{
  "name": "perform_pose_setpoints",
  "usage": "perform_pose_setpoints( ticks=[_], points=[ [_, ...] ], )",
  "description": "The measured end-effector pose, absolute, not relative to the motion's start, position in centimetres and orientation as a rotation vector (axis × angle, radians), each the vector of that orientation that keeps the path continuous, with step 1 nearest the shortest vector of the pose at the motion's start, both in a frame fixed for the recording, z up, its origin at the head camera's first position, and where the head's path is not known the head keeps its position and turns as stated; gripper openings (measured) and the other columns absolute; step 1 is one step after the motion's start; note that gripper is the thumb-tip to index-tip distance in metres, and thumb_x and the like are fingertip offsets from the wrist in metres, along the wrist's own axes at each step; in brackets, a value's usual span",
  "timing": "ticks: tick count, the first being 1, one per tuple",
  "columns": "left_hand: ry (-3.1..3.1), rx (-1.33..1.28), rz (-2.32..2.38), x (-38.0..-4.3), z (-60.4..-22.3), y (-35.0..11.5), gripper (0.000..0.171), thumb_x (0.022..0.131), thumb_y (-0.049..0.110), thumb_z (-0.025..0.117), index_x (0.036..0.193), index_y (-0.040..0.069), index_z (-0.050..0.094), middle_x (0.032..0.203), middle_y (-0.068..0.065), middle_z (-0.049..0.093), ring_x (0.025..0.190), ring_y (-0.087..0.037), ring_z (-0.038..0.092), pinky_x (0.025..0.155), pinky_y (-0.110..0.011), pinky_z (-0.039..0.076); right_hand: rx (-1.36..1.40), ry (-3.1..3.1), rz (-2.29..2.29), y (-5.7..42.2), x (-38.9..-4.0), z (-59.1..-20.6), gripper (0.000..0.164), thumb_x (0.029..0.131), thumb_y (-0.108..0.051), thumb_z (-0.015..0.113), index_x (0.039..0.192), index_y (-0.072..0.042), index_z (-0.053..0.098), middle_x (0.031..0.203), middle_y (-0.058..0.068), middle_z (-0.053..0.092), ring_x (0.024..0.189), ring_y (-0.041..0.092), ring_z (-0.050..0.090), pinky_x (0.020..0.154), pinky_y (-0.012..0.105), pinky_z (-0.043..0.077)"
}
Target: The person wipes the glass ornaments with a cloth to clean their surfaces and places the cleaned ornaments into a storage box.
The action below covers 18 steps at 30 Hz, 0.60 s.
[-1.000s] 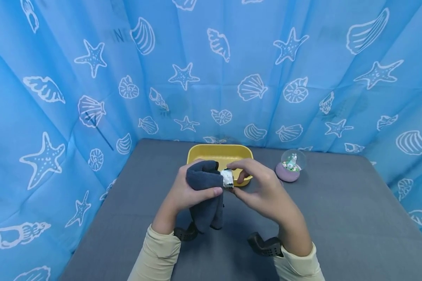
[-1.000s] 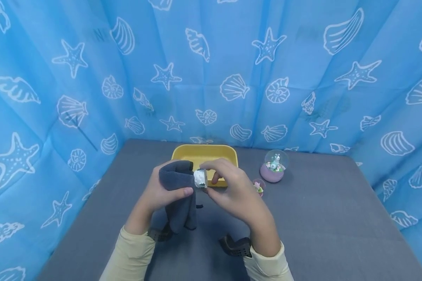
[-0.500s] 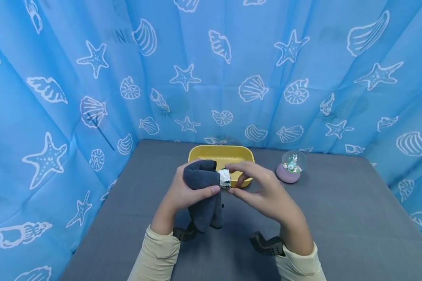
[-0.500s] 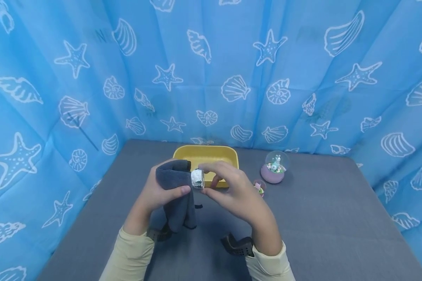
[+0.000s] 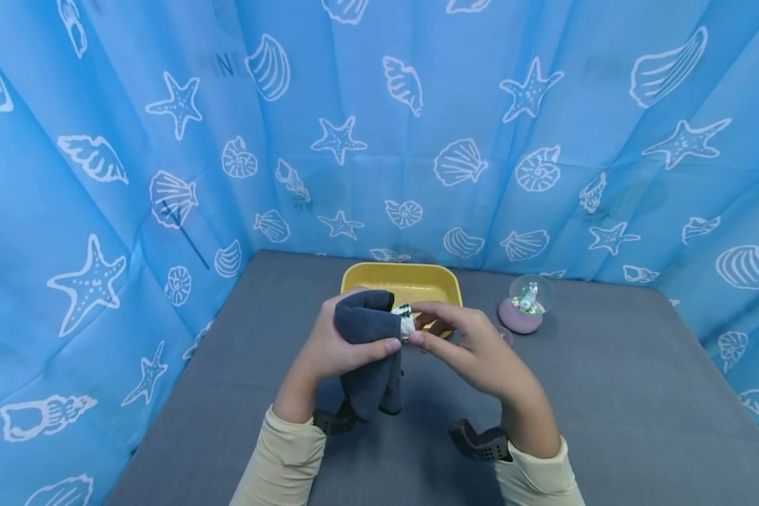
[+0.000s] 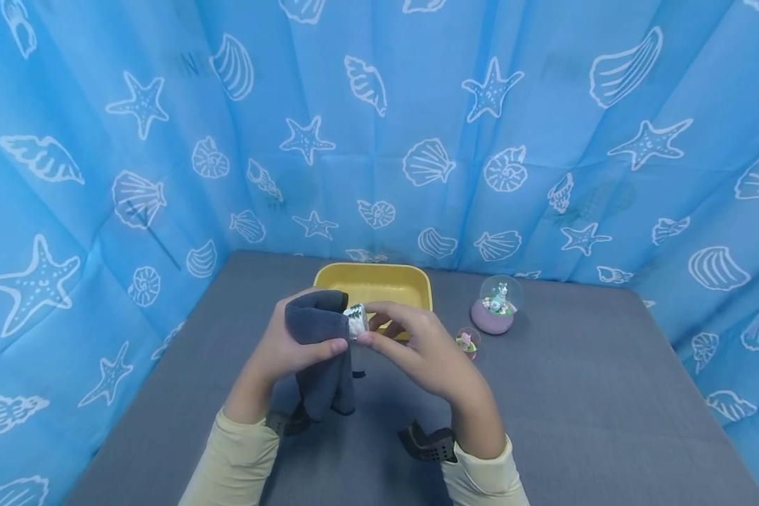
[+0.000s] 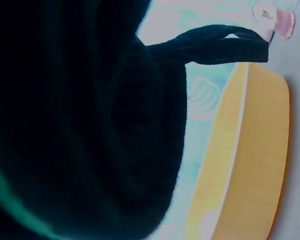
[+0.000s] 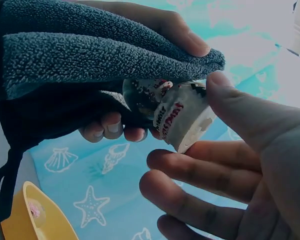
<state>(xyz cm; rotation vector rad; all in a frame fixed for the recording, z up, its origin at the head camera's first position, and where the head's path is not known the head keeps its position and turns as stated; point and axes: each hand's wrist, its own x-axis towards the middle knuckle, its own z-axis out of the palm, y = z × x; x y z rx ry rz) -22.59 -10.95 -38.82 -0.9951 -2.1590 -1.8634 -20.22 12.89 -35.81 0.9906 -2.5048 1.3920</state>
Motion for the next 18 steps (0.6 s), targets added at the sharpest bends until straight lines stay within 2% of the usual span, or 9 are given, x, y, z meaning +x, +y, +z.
perform_pose_setpoints(
  ticks=[5, 10, 15, 18],
  points=[
    [-2.159, -0.986, -1.843, -22.53, -38.88, -10.86, 0.050, 0.077, 0.021, 0.083, 0.122, 0.019, 0.062, 0.113, -0.003, 0.066, 0.096, -0.019, 0.063, 0.087, -0.036, 0.054, 0.967, -2.539, 1.380, 12.87, -20.17, -35.71, 0.037, 0.093, -0.026, 0.068, 0.129, -0.019, 0.061, 0.103, -0.007, 0.070, 0.089, 0.007, 0.068, 0.080, 0.031, 0.057],
    [-2.145, -0.974, -1.819, -22.55, -38.78, -10.91, 0.049, 0.076, 0.020, 0.083, 0.121, 0.012, 0.062, 0.111, -0.006, 0.066, 0.095, -0.019, 0.064, 0.086, -0.035, 0.055, 0.978, -2.539, 1.394, 12.84, -20.14, -35.63, 0.040, 0.093, -0.027, 0.068, 0.132, -0.022, 0.059, 0.108, -0.007, 0.068, 0.095, 0.008, 0.069, 0.084, 0.034, 0.057],
    [-2.138, -0.961, -1.803, -22.50, -38.65, -10.95, 0.048, 0.076, 0.020, 0.083, 0.120, 0.017, 0.063, 0.111, -0.002, 0.067, 0.096, -0.019, 0.064, 0.086, -0.035, 0.055, 1.001, -2.498, 1.400, 12.92, -20.16, -35.57, 0.043, 0.092, -0.023, 0.070, 0.133, -0.024, 0.059, 0.114, -0.006, 0.066, 0.097, 0.009, 0.069, 0.085, 0.034, 0.057],
    [-2.147, -0.948, -1.799, -22.43, -38.66, -10.89, 0.049, 0.077, 0.020, 0.083, 0.121, 0.015, 0.063, 0.111, 0.001, 0.067, 0.096, -0.018, 0.065, 0.086, -0.035, 0.055, 1.017, -2.444, 1.419, 13.11, -20.14, -35.59, 0.050, 0.088, -0.020, 0.075, 0.135, -0.023, 0.057, 0.119, -0.004, 0.066, 0.098, 0.013, 0.070, 0.085, 0.034, 0.057]
  ],
)
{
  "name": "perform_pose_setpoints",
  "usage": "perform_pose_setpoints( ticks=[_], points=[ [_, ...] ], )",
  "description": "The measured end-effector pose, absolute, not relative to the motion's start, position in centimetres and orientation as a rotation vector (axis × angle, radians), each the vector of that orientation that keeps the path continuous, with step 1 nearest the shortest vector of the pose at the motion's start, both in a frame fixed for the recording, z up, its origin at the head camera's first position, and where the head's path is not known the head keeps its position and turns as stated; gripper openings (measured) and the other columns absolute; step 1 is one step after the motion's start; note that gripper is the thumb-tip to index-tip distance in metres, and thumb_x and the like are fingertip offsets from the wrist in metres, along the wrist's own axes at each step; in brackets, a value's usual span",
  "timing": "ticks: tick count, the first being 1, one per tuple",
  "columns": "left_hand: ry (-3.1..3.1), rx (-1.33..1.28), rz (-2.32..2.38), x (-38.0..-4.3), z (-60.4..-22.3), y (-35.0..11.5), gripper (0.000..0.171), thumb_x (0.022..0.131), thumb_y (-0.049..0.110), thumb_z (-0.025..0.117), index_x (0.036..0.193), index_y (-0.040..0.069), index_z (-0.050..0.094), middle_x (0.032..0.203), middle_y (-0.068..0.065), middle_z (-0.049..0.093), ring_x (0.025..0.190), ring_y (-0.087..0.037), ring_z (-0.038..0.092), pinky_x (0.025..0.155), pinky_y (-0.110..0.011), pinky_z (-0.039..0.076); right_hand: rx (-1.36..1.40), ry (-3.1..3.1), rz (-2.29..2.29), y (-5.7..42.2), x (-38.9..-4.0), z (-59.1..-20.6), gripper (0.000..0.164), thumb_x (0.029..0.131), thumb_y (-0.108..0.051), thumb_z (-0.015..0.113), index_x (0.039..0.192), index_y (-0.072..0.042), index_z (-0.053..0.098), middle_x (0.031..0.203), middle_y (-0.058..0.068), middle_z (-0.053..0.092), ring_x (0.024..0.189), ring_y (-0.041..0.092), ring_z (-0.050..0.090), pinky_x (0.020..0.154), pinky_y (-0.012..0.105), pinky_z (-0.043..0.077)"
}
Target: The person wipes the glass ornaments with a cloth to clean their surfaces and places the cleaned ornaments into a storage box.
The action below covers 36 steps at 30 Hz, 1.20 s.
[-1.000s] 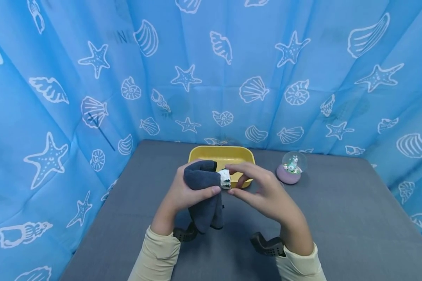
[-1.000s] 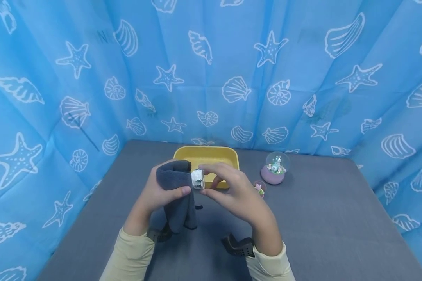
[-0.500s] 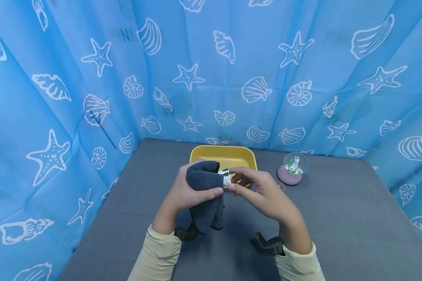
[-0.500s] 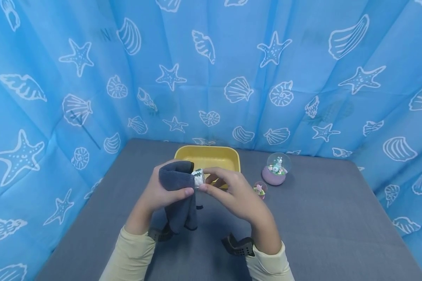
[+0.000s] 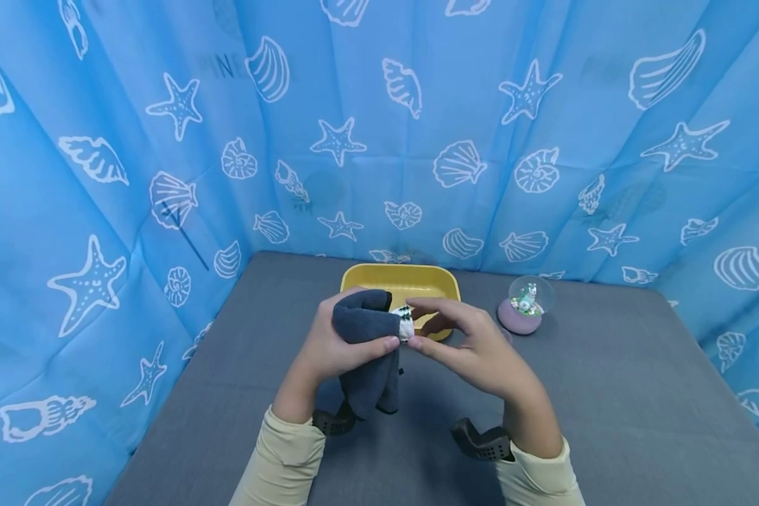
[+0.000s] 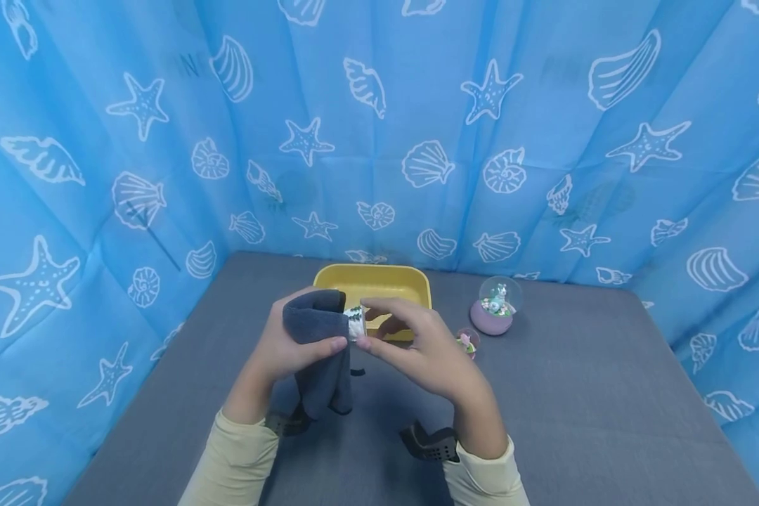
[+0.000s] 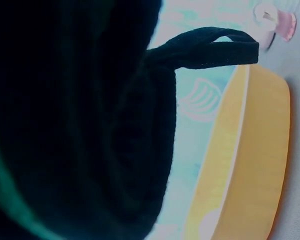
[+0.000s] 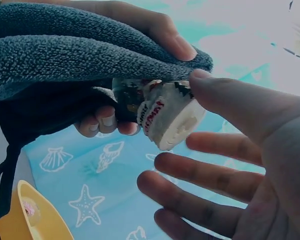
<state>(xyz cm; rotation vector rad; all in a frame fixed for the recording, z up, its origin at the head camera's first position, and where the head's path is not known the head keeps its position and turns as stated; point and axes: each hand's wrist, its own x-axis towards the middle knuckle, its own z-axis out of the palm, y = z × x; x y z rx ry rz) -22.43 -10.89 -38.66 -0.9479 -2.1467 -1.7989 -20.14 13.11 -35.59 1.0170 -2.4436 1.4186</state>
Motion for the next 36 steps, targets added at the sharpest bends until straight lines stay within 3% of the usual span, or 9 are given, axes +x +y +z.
perform_pose_setpoints(
  ticks=[7, 12, 17, 22, 28, 36],
  points=[
    [-2.161, -0.934, -1.793, -22.5, -38.6, -10.9, 0.049, 0.076, 0.021, 0.083, 0.121, 0.014, 0.063, 0.111, -0.002, 0.067, 0.096, -0.018, 0.065, 0.085, -0.035, 0.056, 1.059, -2.298, 1.514, 13.1, -20.0, -35.3, 0.067, 0.076, -0.011, 0.084, 0.137, -0.016, 0.056, 0.131, 0.000, 0.062, 0.117, 0.022, 0.063, 0.092, 0.034, 0.055],
    [-2.163, -0.947, -1.798, -22.5, -38.6, -10.9, 0.050, 0.077, 0.021, 0.083, 0.123, 0.016, 0.063, 0.114, -0.001, 0.067, 0.098, -0.017, 0.066, 0.087, -0.035, 0.056, 1.120, -2.225, 1.500, 12.8, -19.5, -34.9, 0.062, 0.074, -0.001, 0.083, 0.131, -0.008, 0.060, 0.134, 0.007, 0.060, 0.122, 0.020, 0.060, 0.091, 0.035, 0.056],
    [-2.163, -0.947, -1.794, -22.5, -38.7, -10.8, 0.049, 0.077, 0.021, 0.083, 0.122, 0.018, 0.063, 0.114, 0.001, 0.067, 0.098, -0.018, 0.065, 0.086, -0.035, 0.055, 1.154, -2.189, 1.494, 12.2, -18.8, -33.7, 0.052, 0.074, 0.007, 0.080, 0.123, -0.001, 0.064, 0.128, 0.012, 0.064, 0.119, 0.020, 0.061, 0.088, 0.042, 0.056],
    [-2.163, -0.937, -1.824, -22.3, -38.8, -10.8, 0.047, 0.077, 0.018, 0.083, 0.120, 0.018, 0.063, 0.112, -0.001, 0.067, 0.095, -0.018, 0.065, 0.085, -0.035, 0.055, 1.165, -2.201, 1.531, 12.1, -18.5, -33.3, 0.049, 0.075, 0.010, 0.078, 0.121, 0.002, 0.064, 0.123, 0.014, 0.065, 0.115, 0.019, 0.063, 0.090, 0.035, 0.056],
    [-2.122, -0.950, -1.863, -22.4, -38.8, -10.7, 0.047, 0.076, 0.013, 0.082, 0.119, 0.017, 0.064, 0.111, -0.007, 0.068, 0.095, -0.020, 0.066, 0.085, -0.035, 0.056, 1.170, -2.198, 1.569, 12.3, -19.1, -34.2, 0.051, 0.076, 0.008, 0.078, 0.125, 0.001, 0.063, 0.123, 0.015, 0.065, 0.112, 0.019, 0.065, 0.086, 0.032, 0.057],
    [-2.096, -0.969, -1.883, -22.4, -38.8, -10.8, 0.042, 0.078, 0.013, 0.081, 0.117, 0.016, 0.065, 0.107, -0.003, 0.068, 0.092, -0.021, 0.066, 0.083, -0.036, 0.057, 1.136, -2.218, 1.619, 12.8, -20.2, -35.9, 0.049, 0.080, -0.003, 0.079, 0.126, -0.006, 0.064, 0.122, 0.007, 0.067, 0.107, 0.020, 0.068, 0.081, 0.035, 0.059]
  ],
)
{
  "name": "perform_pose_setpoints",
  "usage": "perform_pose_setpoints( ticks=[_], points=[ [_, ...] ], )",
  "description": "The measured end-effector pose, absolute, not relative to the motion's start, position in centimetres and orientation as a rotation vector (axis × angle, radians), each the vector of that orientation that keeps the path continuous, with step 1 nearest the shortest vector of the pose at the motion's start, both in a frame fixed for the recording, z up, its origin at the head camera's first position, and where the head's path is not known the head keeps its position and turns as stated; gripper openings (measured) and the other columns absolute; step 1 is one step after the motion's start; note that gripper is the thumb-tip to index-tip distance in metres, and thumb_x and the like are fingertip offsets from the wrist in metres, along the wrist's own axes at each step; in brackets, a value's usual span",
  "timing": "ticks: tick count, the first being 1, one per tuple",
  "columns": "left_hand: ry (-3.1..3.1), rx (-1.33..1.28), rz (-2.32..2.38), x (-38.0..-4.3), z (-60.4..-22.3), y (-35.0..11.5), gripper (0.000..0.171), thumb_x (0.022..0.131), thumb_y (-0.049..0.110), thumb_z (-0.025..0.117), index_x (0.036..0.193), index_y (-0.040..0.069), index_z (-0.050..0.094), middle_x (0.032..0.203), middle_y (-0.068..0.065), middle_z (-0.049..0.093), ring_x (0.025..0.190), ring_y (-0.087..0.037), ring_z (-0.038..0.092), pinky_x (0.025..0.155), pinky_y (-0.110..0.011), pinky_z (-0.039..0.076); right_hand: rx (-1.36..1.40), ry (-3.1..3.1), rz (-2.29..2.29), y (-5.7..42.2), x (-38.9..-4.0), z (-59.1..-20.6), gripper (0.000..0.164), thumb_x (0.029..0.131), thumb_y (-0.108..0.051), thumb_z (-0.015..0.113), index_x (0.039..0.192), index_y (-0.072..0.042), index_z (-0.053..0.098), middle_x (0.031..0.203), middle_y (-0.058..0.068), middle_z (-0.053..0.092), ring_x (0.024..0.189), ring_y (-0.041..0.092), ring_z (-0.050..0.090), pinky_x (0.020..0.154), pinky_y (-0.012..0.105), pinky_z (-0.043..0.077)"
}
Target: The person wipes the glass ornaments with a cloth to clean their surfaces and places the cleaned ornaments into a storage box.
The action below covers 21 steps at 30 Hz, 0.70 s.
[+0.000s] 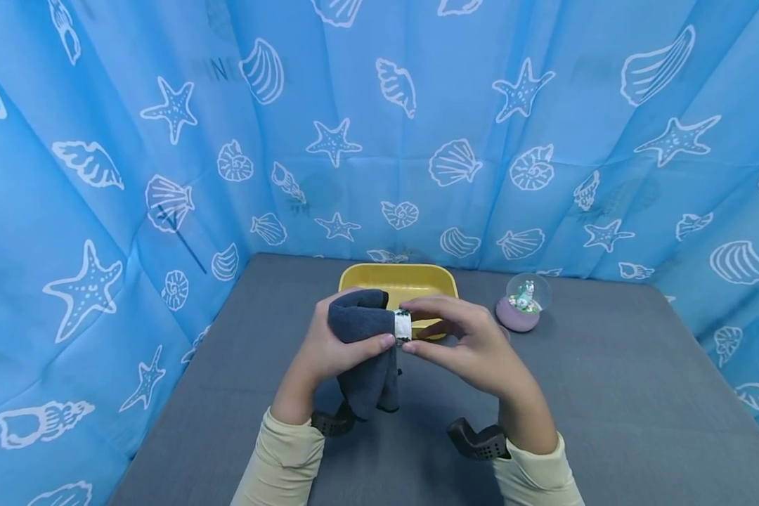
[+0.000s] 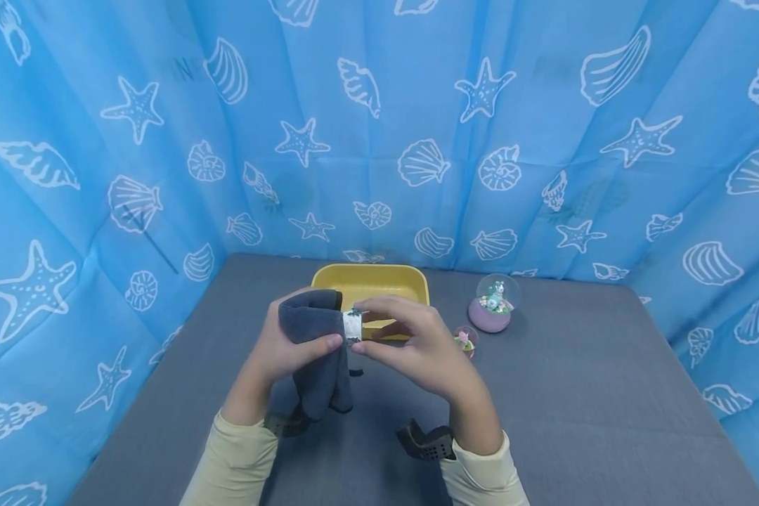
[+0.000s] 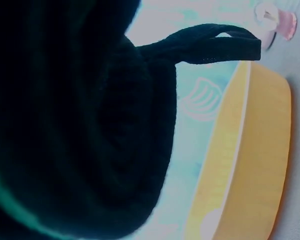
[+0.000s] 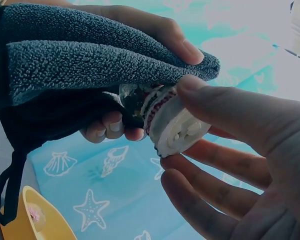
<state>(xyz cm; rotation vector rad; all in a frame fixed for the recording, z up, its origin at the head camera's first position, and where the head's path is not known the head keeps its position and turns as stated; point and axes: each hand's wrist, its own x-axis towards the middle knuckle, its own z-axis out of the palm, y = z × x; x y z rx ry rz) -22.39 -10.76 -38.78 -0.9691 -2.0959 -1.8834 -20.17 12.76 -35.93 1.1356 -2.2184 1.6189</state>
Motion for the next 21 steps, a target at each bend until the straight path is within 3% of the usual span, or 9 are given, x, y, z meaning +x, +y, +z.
perform_pose_setpoints(
  ticks=[12, 21],
  points=[
    [-2.114, -0.960, -1.844, -22.37, -38.51, -10.84, 0.046, 0.076, 0.017, 0.083, 0.119, 0.016, 0.064, 0.109, -0.001, 0.068, 0.095, -0.020, 0.065, 0.084, -0.036, 0.056, 1.056, -2.352, 1.577, 12.73, -20.09, -35.80, 0.043, 0.090, -0.012, 0.071, 0.132, -0.016, 0.060, 0.121, 0.002, 0.068, 0.104, 0.020, 0.070, 0.083, 0.031, 0.058],
    [-2.116, -0.939, -1.811, -22.27, -38.58, -10.99, 0.049, 0.076, 0.016, 0.083, 0.120, 0.018, 0.064, 0.111, 0.000, 0.068, 0.097, -0.019, 0.065, 0.086, -0.036, 0.056, 1.067, -2.320, 1.611, 12.47, -20.08, -35.74, 0.047, 0.088, -0.010, 0.073, 0.132, -0.018, 0.059, 0.126, 0.003, 0.065, 0.110, 0.018, 0.068, 0.088, 0.037, 0.057]
  ],
)
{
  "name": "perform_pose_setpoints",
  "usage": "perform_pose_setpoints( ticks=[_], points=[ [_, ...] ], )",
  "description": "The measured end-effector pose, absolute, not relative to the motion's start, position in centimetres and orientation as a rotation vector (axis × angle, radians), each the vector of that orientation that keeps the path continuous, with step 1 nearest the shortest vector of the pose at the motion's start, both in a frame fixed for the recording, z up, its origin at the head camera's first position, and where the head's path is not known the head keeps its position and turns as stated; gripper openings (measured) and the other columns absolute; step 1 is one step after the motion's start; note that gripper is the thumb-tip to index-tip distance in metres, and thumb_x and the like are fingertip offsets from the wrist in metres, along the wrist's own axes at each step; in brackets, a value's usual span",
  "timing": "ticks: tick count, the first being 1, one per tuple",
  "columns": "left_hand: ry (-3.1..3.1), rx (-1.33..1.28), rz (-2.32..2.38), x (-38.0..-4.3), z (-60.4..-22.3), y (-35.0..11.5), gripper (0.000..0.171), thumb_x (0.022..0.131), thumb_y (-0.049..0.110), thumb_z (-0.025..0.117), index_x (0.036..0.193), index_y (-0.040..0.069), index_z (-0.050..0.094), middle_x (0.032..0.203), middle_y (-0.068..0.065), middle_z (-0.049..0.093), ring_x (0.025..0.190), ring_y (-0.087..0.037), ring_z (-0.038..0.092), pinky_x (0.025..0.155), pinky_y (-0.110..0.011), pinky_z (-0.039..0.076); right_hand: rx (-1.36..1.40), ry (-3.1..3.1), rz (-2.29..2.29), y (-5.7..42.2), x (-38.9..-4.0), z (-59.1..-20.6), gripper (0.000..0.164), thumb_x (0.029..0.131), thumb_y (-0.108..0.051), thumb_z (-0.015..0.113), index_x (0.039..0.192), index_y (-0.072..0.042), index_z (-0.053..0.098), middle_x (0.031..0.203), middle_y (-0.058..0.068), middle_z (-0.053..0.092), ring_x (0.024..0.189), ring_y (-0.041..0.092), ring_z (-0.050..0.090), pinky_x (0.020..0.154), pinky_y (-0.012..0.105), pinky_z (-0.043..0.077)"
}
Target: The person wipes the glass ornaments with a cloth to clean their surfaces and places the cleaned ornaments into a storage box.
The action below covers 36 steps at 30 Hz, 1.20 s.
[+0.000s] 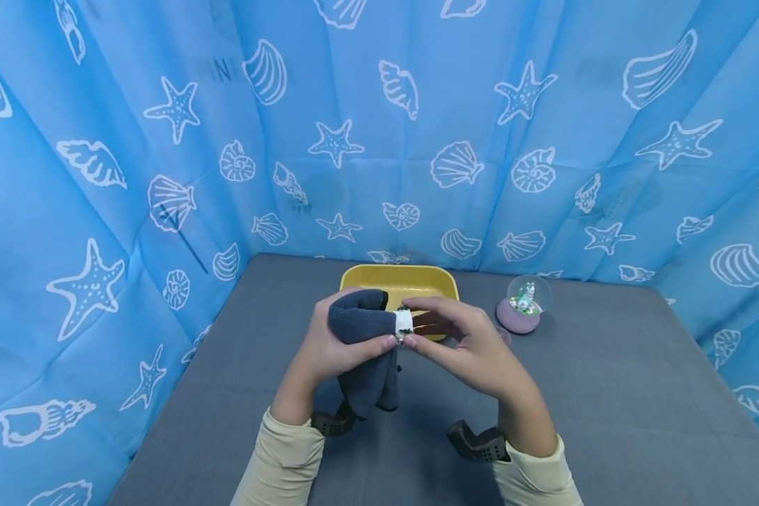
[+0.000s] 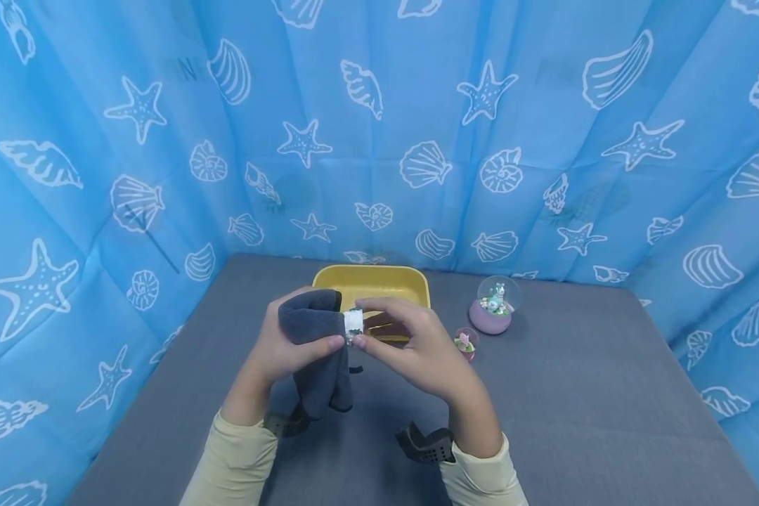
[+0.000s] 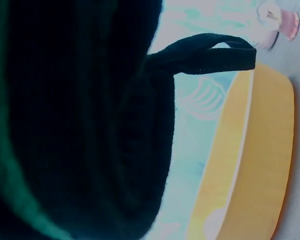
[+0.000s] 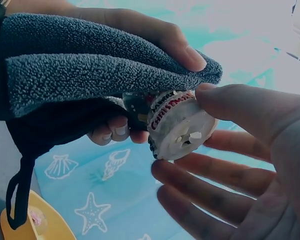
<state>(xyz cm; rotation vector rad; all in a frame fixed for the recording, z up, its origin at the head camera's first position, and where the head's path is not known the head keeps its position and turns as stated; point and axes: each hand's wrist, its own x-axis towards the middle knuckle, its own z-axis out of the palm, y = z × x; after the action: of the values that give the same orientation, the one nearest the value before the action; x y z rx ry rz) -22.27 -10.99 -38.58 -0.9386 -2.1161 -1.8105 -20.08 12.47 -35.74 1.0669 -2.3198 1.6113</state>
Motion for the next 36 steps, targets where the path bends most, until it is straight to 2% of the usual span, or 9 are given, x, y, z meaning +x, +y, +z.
perform_pose_setpoints(
  ticks=[9, 14, 26, 36],
  points=[
    [-2.080, -0.914, -1.843, -22.2, -38.4, -11.1, 0.048, 0.077, 0.014, 0.082, 0.121, 0.017, 0.064, 0.112, -0.002, 0.068, 0.098, -0.020, 0.068, 0.087, -0.036, 0.056, 1.070, -2.225, 1.568, 12.5, -19.9, -35.8, 0.056, 0.077, -0.006, 0.082, 0.129, -0.012, 0.062, 0.133, 0.004, 0.061, 0.117, 0.021, 0.062, 0.092, 0.040, 0.055],
    [-2.090, -0.913, -1.825, -22.1, -38.4, -11.0, 0.049, 0.076, 0.015, 0.083, 0.122, 0.013, 0.064, 0.112, -0.002, 0.068, 0.098, -0.020, 0.067, 0.087, -0.036, 0.056, 1.099, -2.188, 1.538, 12.5, -20.0, -35.8, 0.054, 0.077, -0.004, 0.082, 0.127, -0.010, 0.064, 0.129, 0.008, 0.064, 0.115, 0.021, 0.063, 0.091, 0.038, 0.055],
    [-2.098, -0.906, -1.833, -22.2, -38.4, -10.9, 0.044, 0.078, 0.018, 0.082, 0.118, 0.019, 0.064, 0.109, -0.002, 0.068, 0.094, -0.020, 0.066, 0.083, -0.036, 0.057, 1.130, -2.171, 1.491, 12.5, -20.2, -35.7, 0.047, 0.080, -0.004, 0.079, 0.124, -0.010, 0.065, 0.123, 0.004, 0.066, 0.110, 0.018, 0.066, 0.091, 0.033, 0.056],
    [-2.136, -0.875, -1.860, -22.2, -38.5, -10.8, 0.043, 0.079, 0.019, 0.081, 0.119, 0.020, 0.064, 0.109, -0.001, 0.067, 0.094, -0.020, 0.067, 0.084, -0.037, 0.057, 1.129, -2.187, 1.490, 12.1, -19.3, -34.3, 0.049, 0.079, 0.005, 0.076, 0.126, 0.000, 0.061, 0.120, 0.011, 0.067, 0.098, 0.021, 0.071, 0.086, 0.035, 0.058]
  ],
)
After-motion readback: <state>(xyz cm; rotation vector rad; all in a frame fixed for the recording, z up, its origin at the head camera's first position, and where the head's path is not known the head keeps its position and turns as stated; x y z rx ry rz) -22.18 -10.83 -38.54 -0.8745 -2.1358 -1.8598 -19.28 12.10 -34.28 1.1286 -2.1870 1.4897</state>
